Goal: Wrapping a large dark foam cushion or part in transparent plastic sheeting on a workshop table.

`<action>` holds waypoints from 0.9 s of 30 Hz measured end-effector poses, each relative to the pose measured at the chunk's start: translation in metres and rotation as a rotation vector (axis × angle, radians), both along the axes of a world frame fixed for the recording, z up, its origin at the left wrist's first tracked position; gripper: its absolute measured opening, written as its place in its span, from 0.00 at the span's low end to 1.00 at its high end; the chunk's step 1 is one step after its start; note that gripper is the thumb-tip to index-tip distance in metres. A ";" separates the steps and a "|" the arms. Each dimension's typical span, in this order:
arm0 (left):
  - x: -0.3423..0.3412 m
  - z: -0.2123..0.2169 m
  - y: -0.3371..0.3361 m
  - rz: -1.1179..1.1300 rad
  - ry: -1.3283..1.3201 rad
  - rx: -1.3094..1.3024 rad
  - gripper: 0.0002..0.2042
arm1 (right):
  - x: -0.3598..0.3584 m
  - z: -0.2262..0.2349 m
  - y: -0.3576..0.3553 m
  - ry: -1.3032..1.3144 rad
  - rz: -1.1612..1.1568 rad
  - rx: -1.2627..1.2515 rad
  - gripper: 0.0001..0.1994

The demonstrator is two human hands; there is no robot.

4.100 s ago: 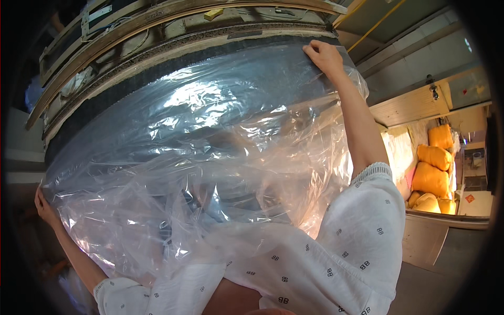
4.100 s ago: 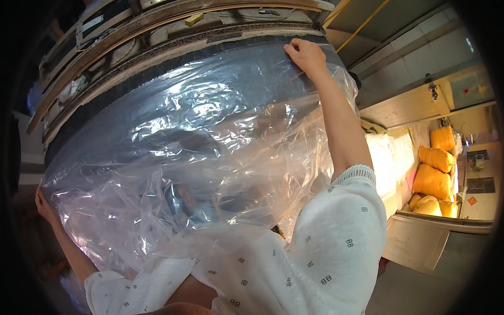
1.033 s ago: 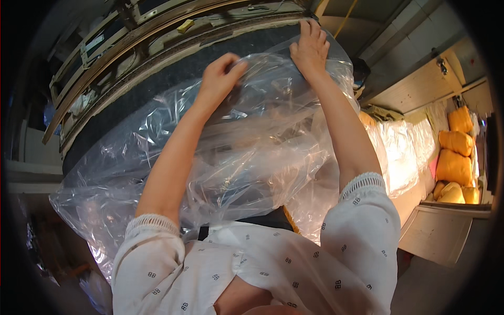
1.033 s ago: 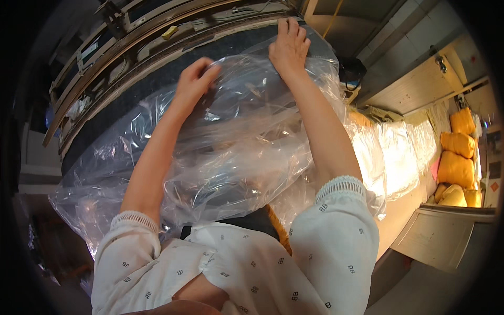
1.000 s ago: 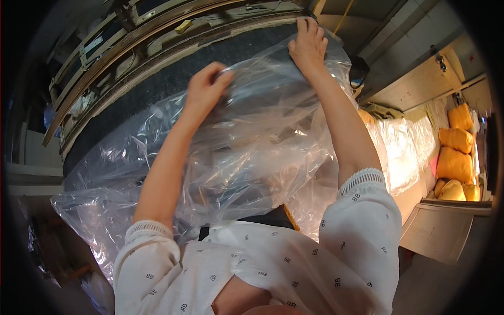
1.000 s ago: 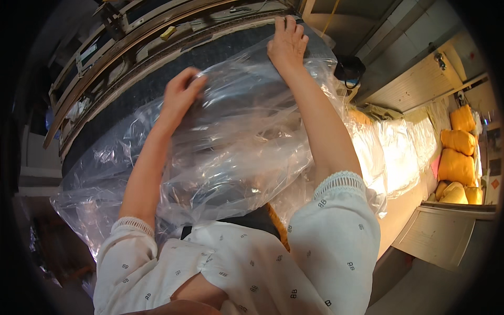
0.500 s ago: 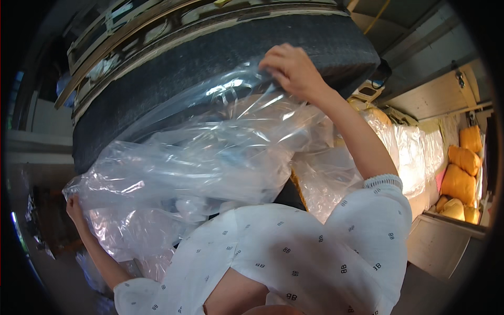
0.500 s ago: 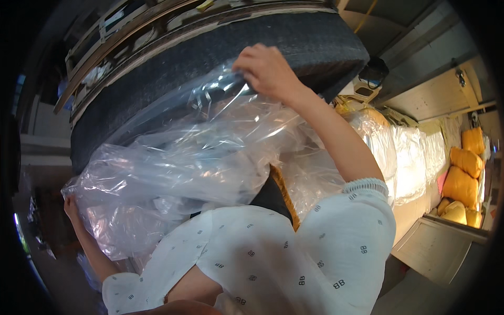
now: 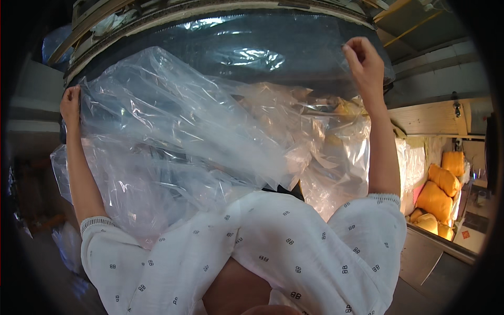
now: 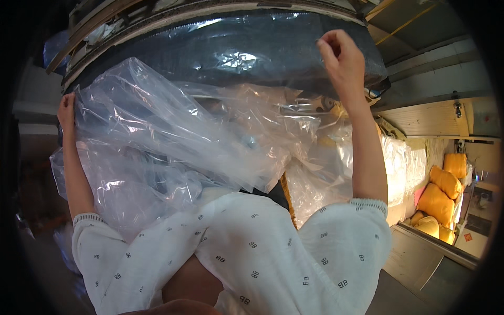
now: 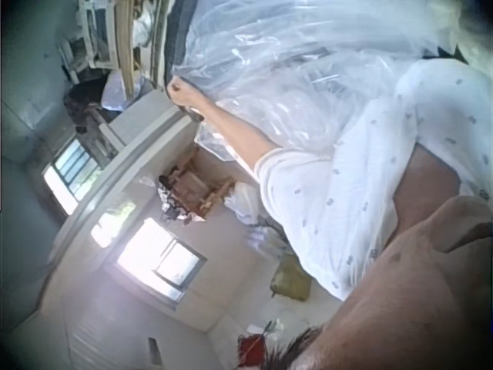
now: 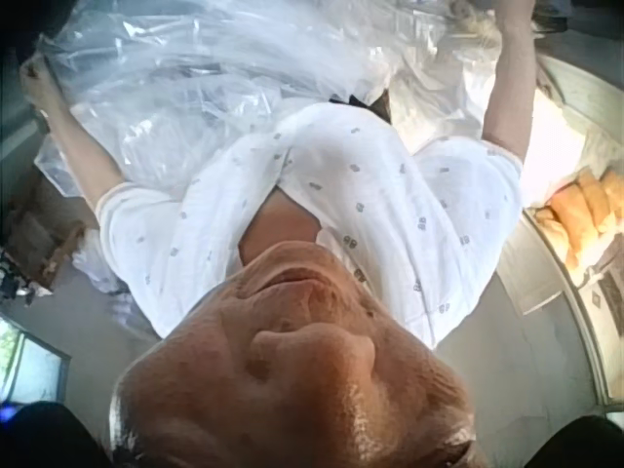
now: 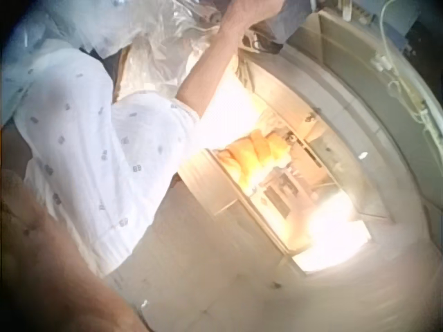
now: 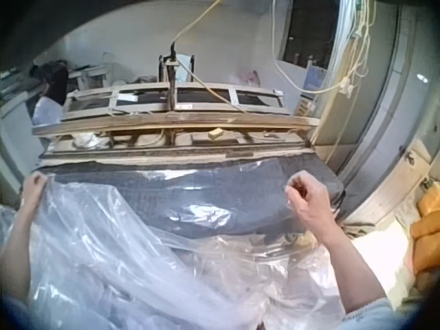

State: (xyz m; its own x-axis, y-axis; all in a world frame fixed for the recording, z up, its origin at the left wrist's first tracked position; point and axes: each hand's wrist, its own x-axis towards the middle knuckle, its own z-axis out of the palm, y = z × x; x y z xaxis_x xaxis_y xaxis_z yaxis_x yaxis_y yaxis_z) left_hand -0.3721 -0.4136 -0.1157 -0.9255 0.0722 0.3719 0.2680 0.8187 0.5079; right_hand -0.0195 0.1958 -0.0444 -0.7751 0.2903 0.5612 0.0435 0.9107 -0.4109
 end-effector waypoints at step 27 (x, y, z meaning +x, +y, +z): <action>0.045 0.001 0.067 -0.323 0.017 0.145 0.11 | 0.276 0.065 0.086 0.338 -0.074 -0.822 0.50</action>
State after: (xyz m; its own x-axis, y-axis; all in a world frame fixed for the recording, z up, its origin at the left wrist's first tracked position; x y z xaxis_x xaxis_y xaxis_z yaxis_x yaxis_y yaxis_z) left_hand -0.3268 -0.3467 -0.1147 -0.8568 0.3058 0.4151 0.5111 0.6101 0.6055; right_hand 0.2566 0.2814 0.0207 -0.5688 0.7447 0.3492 -0.1515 0.3224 -0.9344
